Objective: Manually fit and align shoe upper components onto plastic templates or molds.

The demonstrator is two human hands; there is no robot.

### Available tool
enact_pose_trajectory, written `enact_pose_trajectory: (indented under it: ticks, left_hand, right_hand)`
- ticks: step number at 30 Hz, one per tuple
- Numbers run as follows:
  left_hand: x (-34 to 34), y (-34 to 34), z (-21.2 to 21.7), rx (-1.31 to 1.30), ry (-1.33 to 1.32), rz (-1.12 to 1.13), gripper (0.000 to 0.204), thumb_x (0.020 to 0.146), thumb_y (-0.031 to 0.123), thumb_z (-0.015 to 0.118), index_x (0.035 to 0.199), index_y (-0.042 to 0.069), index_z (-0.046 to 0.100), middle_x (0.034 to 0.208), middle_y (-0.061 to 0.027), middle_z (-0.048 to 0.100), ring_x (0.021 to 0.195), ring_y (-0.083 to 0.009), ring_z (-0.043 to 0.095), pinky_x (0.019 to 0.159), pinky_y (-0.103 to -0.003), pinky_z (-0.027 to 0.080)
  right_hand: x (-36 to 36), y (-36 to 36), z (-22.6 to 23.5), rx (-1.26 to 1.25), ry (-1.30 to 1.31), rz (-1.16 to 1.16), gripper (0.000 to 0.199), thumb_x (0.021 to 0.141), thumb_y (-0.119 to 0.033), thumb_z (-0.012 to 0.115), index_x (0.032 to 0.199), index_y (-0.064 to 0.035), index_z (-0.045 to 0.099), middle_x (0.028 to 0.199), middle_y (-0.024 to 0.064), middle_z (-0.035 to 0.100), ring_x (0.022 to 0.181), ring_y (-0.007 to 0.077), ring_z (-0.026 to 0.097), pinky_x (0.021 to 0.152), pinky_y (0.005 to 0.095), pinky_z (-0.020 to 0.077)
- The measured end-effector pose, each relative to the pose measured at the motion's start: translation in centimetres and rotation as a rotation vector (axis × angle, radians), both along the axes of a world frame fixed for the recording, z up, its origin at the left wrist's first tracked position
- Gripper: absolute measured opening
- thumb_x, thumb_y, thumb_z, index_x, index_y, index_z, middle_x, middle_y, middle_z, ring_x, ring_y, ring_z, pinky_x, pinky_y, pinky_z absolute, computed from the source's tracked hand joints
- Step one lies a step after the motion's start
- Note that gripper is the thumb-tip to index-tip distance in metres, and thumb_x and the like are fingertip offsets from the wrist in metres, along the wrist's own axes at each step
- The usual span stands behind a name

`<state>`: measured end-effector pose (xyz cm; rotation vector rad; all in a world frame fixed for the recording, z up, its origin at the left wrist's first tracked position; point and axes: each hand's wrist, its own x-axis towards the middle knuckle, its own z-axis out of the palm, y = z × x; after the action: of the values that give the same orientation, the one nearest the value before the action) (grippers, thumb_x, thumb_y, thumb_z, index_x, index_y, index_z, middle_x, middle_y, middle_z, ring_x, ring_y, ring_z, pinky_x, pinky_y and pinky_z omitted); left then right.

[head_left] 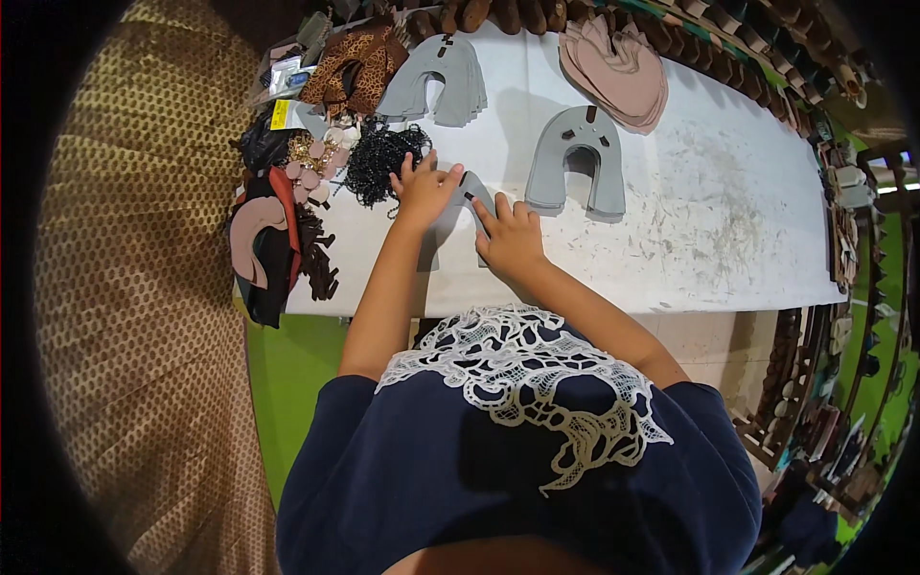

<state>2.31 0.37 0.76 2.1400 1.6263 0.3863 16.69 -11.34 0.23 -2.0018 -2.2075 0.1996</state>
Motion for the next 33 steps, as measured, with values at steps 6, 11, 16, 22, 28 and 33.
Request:
enact_pose_trajectory:
  ticks: [6,11,16,22,28,33]
  left_hand:
    - [0.2,-0.3,1.2,-0.254,0.136,-0.094,0.048,0.078,0.054,0.056,0.092,0.011,0.072,0.147,-0.0115,0.029,0.138,-0.0394,0.006,0.103,-0.064,0.0]
    - [-0.3,0.2,-0.5,-0.222,0.167,-0.137,0.042,0.075,0.041,0.058,0.101,0.01,0.069,0.151,-0.0106,0.021,0.138,-0.043,0.005,0.103,-0.066,0.002]
    - [0.0,0.1,-0.2,-0.188,0.236,-0.147,0.041,0.074,0.042,0.062,0.098,0.009,0.069,0.149,-0.0108,0.025,0.137,-0.0425,0.01,0.101,-0.068,0.005]
    - [-0.1,-1.0,-0.7,-0.047,0.213,-0.052,0.036,0.071,0.039,0.068,0.096,0.013,0.07,0.143,-0.0091,0.035,0.135,-0.0388,0.018,0.102,-0.067,0.008]
    - [0.0,-2.3,-1.1,0.22,0.128,0.064,0.067,0.069,0.033,0.074,0.127,0.018,0.045,0.144,-0.0178,0.027,0.133,-0.0382,0.021,0.103,-0.063,0.01]
    - [0.7,-3.7,-1.3,0.381,0.121,-0.036,0.045,0.075,0.025,0.068,0.118,0.019,0.055,0.144,-0.0136,0.029,0.133,-0.0356,0.022,0.104,-0.062,0.01]
  right_hand:
    - [-0.2,0.0,0.1,0.006,-0.051,-0.007,0.054,0.083,-0.034,0.048,0.135,-0.0202,0.043,0.124,0.0092,0.045,0.098,0.0257,0.045,0.079,0.0406,0.0368]
    - [-0.5,0.0,-0.1,0.033,-0.073,0.006,0.054,0.083,-0.035,0.048,0.135,-0.0201,0.043,0.124,0.0092,0.045,0.097,0.0252,0.045,0.077,0.0402,0.0371]
    - [-0.3,0.0,-0.2,0.056,-0.073,0.006,0.055,0.082,-0.035,0.05,0.134,-0.0199,0.044,0.124,0.0091,0.045,0.096,0.025,0.045,0.076,0.0396,0.037]
    - [0.0,0.1,-0.4,0.096,-0.025,0.025,0.056,0.079,-0.033,0.051,0.133,-0.0185,0.045,0.121,0.0126,0.047,0.092,0.0284,0.048,0.074,0.042,0.0386]
    - [0.2,0.0,-0.5,0.08,-0.043,0.046,0.055,0.082,-0.036,0.05,0.134,-0.019,0.044,0.119,0.0115,0.047,0.09,0.0272,0.047,0.074,0.0403,0.038]
    - [0.7,0.1,-0.7,0.16,-0.04,0.07,0.054,0.082,-0.038,0.051,0.132,-0.0189,0.046,0.117,0.0106,0.047,0.089,0.0261,0.046,0.072,0.0385,0.0373]
